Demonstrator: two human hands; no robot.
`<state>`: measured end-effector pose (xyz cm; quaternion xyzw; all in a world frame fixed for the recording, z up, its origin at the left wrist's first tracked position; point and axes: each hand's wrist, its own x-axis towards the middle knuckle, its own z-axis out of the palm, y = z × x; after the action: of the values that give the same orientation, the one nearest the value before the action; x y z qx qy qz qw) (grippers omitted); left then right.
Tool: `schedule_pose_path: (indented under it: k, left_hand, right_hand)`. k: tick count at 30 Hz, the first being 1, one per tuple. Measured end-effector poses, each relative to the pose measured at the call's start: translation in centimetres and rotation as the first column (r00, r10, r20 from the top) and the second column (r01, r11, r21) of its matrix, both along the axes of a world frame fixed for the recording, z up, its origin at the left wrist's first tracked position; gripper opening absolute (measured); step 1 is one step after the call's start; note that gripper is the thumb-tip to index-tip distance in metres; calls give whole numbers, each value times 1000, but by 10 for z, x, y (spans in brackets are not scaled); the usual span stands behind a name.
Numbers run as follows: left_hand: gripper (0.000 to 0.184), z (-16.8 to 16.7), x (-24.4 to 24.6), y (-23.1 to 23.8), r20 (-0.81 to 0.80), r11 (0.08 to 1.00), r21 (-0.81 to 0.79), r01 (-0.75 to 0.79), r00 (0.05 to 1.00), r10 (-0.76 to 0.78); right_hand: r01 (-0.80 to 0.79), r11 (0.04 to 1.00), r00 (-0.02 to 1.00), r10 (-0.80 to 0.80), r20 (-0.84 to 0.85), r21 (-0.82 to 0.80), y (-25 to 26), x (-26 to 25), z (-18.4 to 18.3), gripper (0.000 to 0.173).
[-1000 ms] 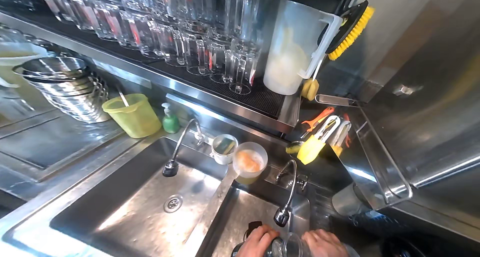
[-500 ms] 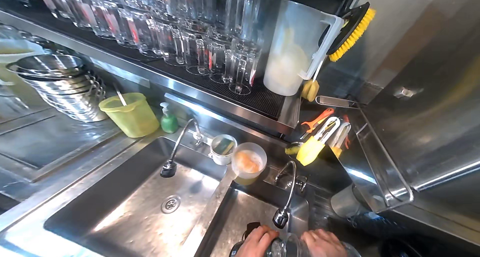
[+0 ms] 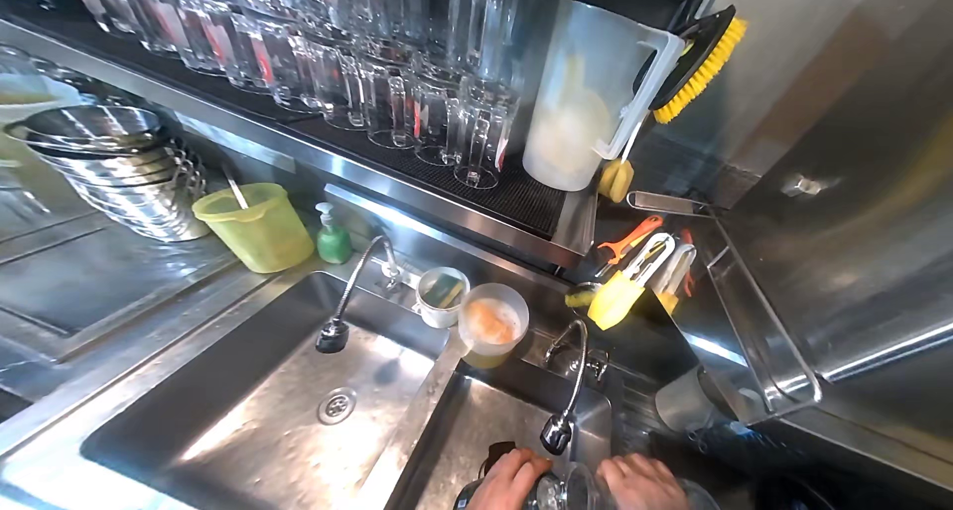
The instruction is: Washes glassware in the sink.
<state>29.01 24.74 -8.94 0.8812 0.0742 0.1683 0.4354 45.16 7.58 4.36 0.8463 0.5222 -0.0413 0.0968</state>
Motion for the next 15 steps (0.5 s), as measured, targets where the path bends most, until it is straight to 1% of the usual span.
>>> schedule_pose_path:
  k: [15]
  left_hand:
    - [83, 2, -2, -2, 13, 1000, -14, -9, 1000, 9]
  right_hand:
    - [8, 999, 1000, -8, -5, -38, 3, -2, 2, 42]
